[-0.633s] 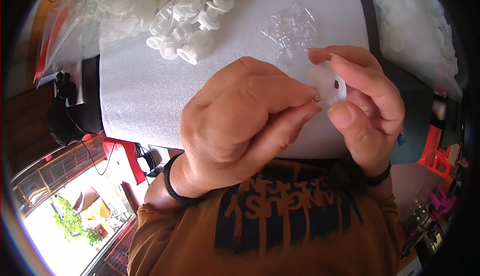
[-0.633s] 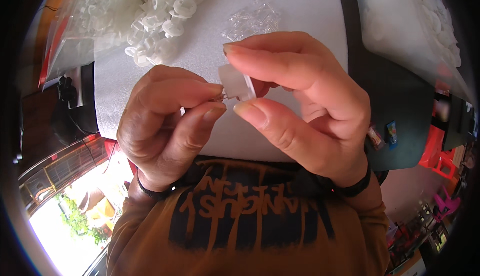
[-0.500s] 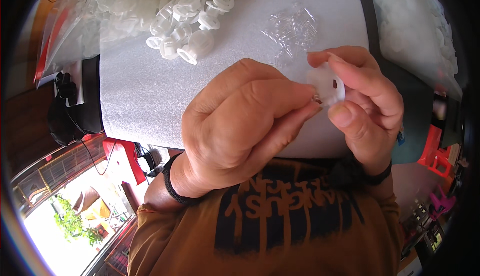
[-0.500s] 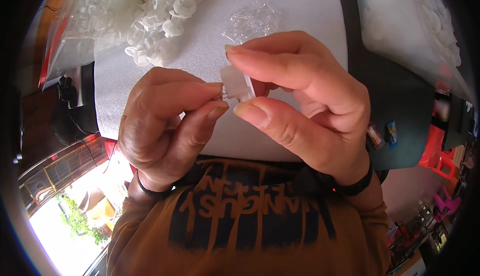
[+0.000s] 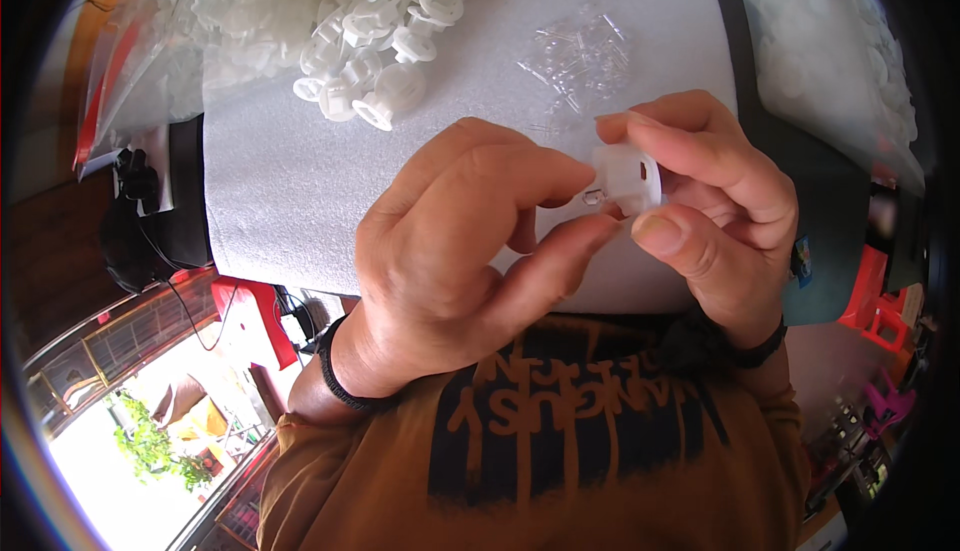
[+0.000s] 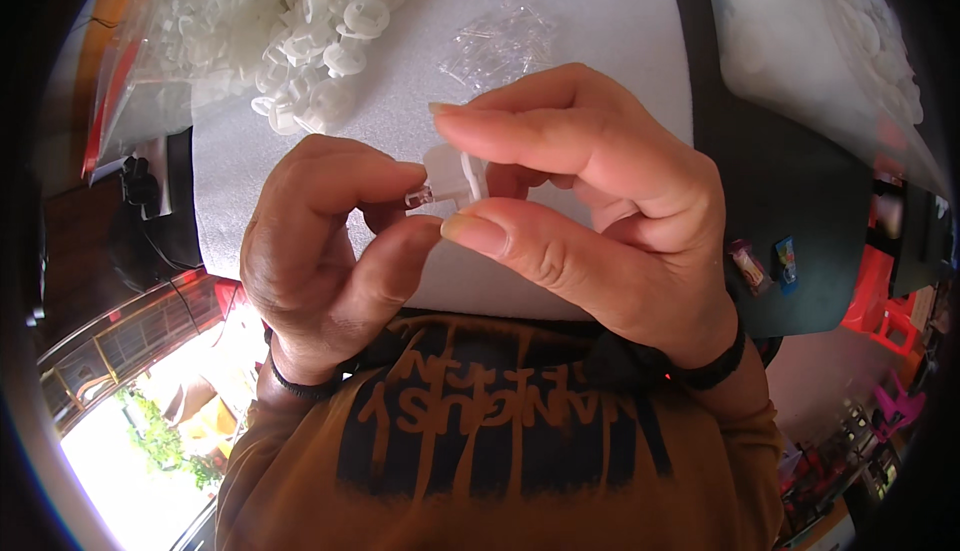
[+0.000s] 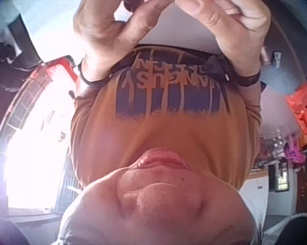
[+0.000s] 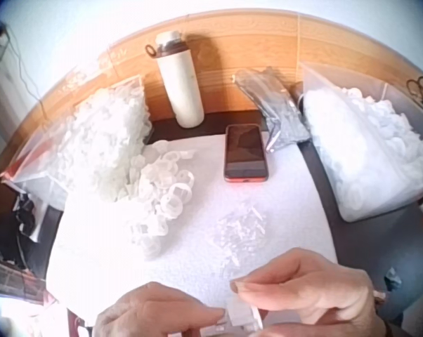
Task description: Assembling small white plastic components by inserting wires with LEDs into them.
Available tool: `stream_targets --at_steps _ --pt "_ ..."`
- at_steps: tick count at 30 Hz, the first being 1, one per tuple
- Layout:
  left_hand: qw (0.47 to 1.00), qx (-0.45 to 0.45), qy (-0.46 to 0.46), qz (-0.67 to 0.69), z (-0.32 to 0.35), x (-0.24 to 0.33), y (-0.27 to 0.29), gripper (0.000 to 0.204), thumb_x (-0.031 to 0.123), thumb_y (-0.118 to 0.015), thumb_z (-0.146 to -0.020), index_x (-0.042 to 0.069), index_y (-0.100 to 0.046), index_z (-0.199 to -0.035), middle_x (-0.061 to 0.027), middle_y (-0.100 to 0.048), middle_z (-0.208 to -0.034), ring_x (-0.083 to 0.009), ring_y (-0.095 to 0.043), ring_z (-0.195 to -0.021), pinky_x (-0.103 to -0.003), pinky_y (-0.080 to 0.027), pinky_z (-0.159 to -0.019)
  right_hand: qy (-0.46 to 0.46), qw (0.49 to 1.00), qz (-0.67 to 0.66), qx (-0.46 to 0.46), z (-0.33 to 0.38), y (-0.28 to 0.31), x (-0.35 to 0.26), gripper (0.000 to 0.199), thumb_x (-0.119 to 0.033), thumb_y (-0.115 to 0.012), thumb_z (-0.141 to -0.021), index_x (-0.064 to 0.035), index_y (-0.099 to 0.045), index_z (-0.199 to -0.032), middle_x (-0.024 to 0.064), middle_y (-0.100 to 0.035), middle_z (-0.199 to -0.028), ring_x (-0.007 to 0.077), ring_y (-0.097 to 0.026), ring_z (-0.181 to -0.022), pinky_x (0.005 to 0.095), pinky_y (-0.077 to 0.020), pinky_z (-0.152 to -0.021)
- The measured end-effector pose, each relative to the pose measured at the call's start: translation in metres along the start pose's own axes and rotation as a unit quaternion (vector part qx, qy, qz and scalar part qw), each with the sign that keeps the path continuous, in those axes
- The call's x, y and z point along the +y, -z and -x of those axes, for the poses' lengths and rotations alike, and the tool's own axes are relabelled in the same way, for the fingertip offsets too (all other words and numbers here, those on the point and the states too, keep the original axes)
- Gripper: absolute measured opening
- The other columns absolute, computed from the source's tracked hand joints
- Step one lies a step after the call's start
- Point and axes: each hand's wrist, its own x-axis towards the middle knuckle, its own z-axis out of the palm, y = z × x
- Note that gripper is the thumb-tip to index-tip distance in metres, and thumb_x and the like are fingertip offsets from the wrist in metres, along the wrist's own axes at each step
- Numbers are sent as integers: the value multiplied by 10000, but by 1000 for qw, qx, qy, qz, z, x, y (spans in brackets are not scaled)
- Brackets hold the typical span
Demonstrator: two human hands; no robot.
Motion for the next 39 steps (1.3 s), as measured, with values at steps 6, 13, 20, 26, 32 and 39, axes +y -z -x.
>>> stream_targets --at_steps 6,13,20,26,32,39 --pt "999 -6 -51 -12 -1 -7 1 132 -27 -635 -707 -14 -565 -818 -95 -576 -715 -183 -541 -626 -256 -420 -553 1 1000 -5 -7 -2 1 3 346 -49 -619 -781 19 -539 -1110 178 -468 -1118 238 -507 -1028 299 -504 -766" --pt "990 -7 -83 -117 -12 10 2 175 -93 -640 -638 -9 -571 -775 -100 -568 -691 -202 -552 -595 -273 -430 -518 -2 999 23 -29 -5 7 -4 336 -35 -611 -783 33 -543 -1104 163 -487 -1111 184 -514 -964 294 -459 -792" --pt "989 -48 -66 -122 -61 48 17 77 -52 -596 -706 -1 -548 -738 -59 -537 -664 -110 -493 -549 -213 -380 -487 -112 957 -227 145 -3 0 -13 462 -317 -442 -919 -9 -396 -1260 82 -542 -1022 110 -517 -794 258 -421 -728" --pt "979 -99 -141 107 -122 77 -14 227 134 -478 -870 -35 -588 -974 -104 -602 -837 -95 -462 -569 -201 -367 -504 -179 935 -266 153 -3 -5 5 365 -312 -408 -926 0 -518 -1080 67 -572 -924 108 -522 -709 250 -417 -668" --pt "983 -162 -20 85 -117 46 8 242 136 -486 -863 7 -594 -1037 -76 -612 -856 -72 -454 -575 -189 -370 -518 -199 930 -252 180 -8 4 -1 320 -274 -409 -918 -14 -560 -1027 53 -590 -872 104 -524 -696 242 -416 -655" --pt "955 -126 144 -228 -48 -31 51 176 127 -539 -827 34 -590 -968 -74 -592 -830 -160 -519 -614 -264 -425 -566 -217 942 -218 138 -8 -3 -2 328 -300 -443 -904 -29 -597 -1006 65 -596 -877 99 -535 -698 236 -410 -659"
